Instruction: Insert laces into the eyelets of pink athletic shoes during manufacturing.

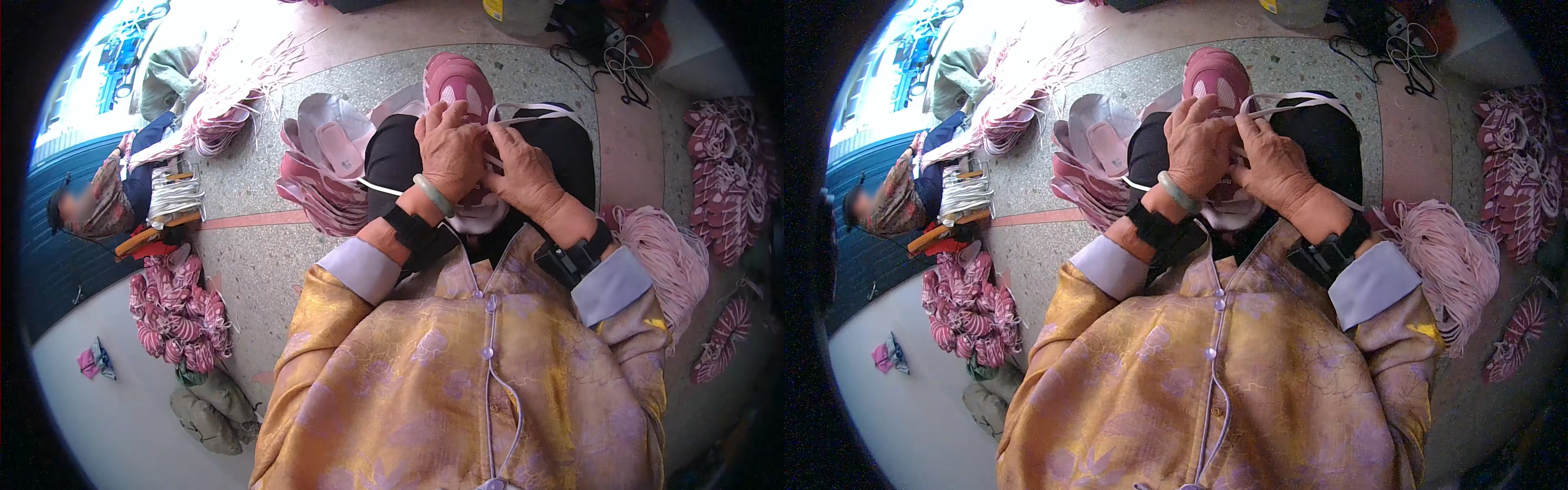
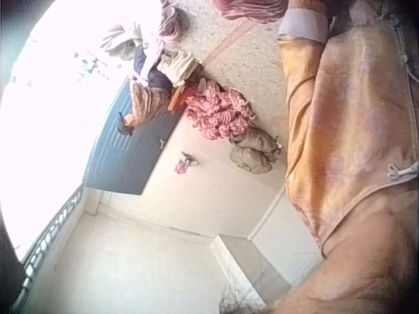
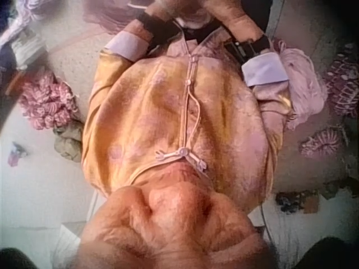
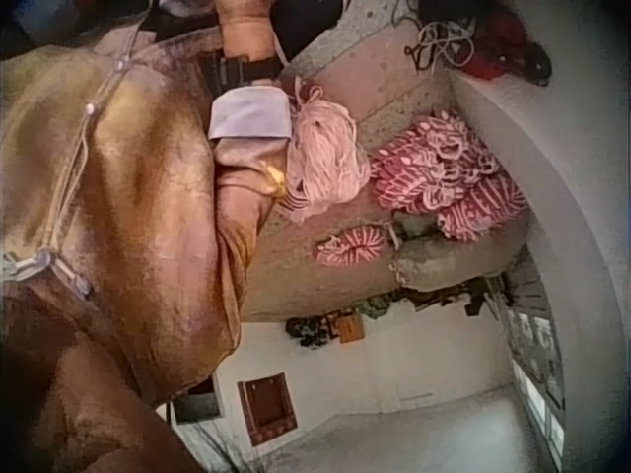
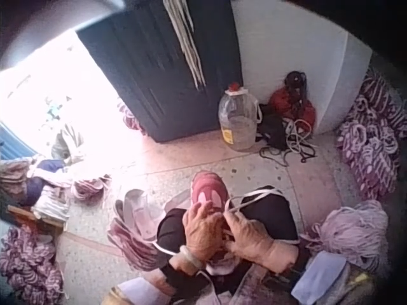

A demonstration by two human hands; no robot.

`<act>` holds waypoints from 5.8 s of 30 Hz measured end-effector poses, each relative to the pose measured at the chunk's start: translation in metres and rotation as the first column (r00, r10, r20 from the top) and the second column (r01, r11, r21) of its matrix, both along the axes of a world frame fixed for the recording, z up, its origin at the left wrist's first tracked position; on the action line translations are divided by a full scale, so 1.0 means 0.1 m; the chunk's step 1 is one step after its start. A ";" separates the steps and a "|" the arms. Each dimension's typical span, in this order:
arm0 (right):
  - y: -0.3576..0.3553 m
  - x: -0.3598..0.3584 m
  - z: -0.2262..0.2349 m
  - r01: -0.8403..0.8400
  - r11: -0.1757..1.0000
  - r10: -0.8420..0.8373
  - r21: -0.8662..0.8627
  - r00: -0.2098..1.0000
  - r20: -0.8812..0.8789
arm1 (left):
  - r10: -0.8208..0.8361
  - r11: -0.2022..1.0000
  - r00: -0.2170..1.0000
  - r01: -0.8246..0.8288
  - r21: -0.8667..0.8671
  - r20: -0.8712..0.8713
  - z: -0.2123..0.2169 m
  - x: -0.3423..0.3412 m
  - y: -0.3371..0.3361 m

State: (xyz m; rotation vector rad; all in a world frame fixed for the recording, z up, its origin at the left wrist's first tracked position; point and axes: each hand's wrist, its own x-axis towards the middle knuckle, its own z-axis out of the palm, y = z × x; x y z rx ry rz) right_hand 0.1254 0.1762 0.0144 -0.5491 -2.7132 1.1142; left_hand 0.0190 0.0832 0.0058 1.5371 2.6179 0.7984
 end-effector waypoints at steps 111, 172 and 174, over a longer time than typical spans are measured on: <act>0.44 1.03 0.32 0.060 0.949 -0.025 0.308 0.993 -0.115 | -0.371 0.888 0.928 0.349 -0.299 -0.018 0.97 -0.82 -1.48; 0.16 -0.05 -0.22 0.390 0.459 -0.632 -0.798 0.775 0.016 | 0.155 0.982 0.581 -0.176 -0.062 0.799 0.14 -0.39 -0.50; 0.14 -0.05 -0.25 0.350 0.478 -0.622 -0.806 0.783 -0.029 | 0.116 0.945 0.199 -0.324 -0.046 0.973 0.18 -0.31 -0.47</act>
